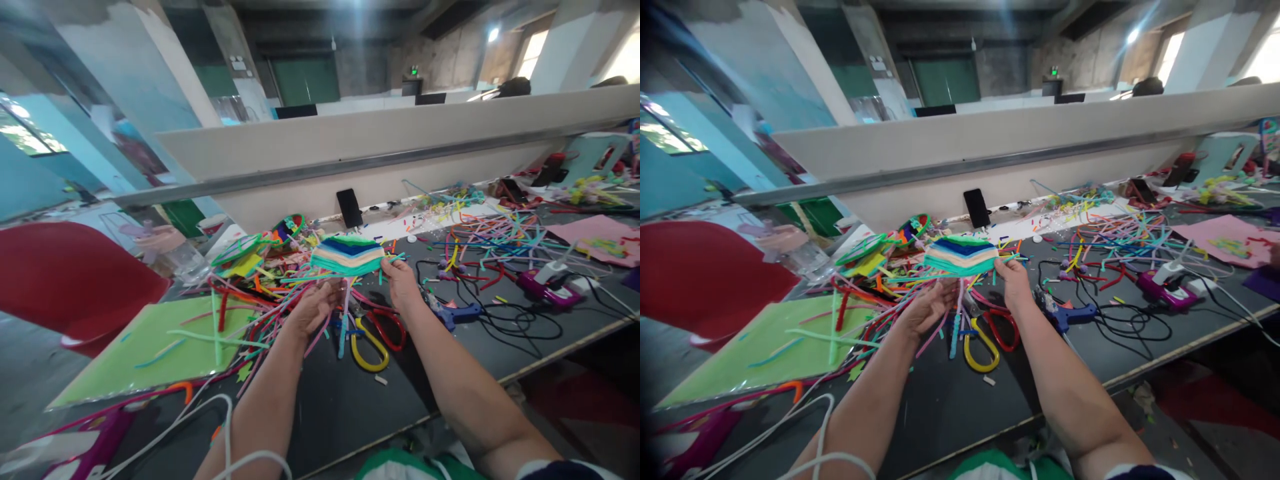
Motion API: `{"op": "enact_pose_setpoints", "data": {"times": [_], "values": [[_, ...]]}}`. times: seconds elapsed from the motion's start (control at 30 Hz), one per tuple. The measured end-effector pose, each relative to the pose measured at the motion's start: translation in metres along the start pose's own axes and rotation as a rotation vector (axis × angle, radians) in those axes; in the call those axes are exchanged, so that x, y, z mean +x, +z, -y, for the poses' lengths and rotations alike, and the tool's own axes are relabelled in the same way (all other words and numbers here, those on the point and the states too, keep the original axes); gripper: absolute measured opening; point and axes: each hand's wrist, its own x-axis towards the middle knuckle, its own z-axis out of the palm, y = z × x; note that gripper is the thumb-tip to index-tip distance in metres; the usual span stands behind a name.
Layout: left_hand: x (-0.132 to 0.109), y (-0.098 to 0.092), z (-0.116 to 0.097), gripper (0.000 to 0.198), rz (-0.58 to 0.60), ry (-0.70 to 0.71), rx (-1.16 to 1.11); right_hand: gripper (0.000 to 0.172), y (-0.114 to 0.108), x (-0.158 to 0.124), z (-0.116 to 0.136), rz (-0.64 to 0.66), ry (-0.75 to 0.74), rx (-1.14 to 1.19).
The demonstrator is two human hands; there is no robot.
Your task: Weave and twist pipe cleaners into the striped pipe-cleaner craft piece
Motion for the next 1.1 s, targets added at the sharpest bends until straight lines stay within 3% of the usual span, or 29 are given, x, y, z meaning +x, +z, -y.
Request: {"op": "enact_pose_setpoints", "data": {"times": [0.17, 0.23, 0.3, 0.37, 0.47, 0.6, 0.67, 0.77, 0.93, 1.1], "values": [[-0.014, -0.018, -0.033, 0.038, 0.002, -0.172, 0.324, 0.031, -0.006, 0.004, 0.008, -0.097, -0.067, 0.029], [-0.024, -0.010, -0.051, 0.036, 0.042, -0.239, 0.562, 0.030, -0.005, 0.003, 0.011, -0.125, -0.098, 0.017], [-0.034, 0.010, -0.071, 0.036, 0.137, -0.244, 0.769, 0.030, -0.003, 0.000, 0.014, -0.139, -0.114, -0.009], [-0.039, 0.039, -0.091, 0.031, 0.201, -0.093, 0.876, 0.030, -0.001, -0.003, 0.016, -0.133, -0.106, -0.031], [-0.036, 0.084, -0.111, 0.024, 0.086, 0.280, 1.032, 0.029, 0.005, -0.008, 0.017, -0.075, -0.085, -0.046], [-0.021, 0.113, -0.109, 0.024, 0.086, 0.690, 1.354, 0.026, 0.013, -0.015, 0.014, 0.050, -0.053, -0.019], [-0.015, 0.112, -0.100, 0.031, 0.030, 0.784, 1.441, 0.026, 0.015, -0.016, 0.012, 0.098, -0.033, -0.014], [-0.010, 0.101, -0.090, 0.041, 0.002, 0.741, 1.498, 0.026, 0.015, -0.017, 0.009, 0.132, -0.040, -0.051], [-0.002, 0.074, -0.089, 0.051, 0.027, 0.635, 1.273, 0.022, 0.015, -0.021, 0.008, 0.218, -0.079, -0.161], [0.002, 0.068, -0.087, 0.035, -0.011, 0.607, 1.159, 0.017, 0.021, -0.029, 0.009, 0.236, -0.057, -0.184]]}}
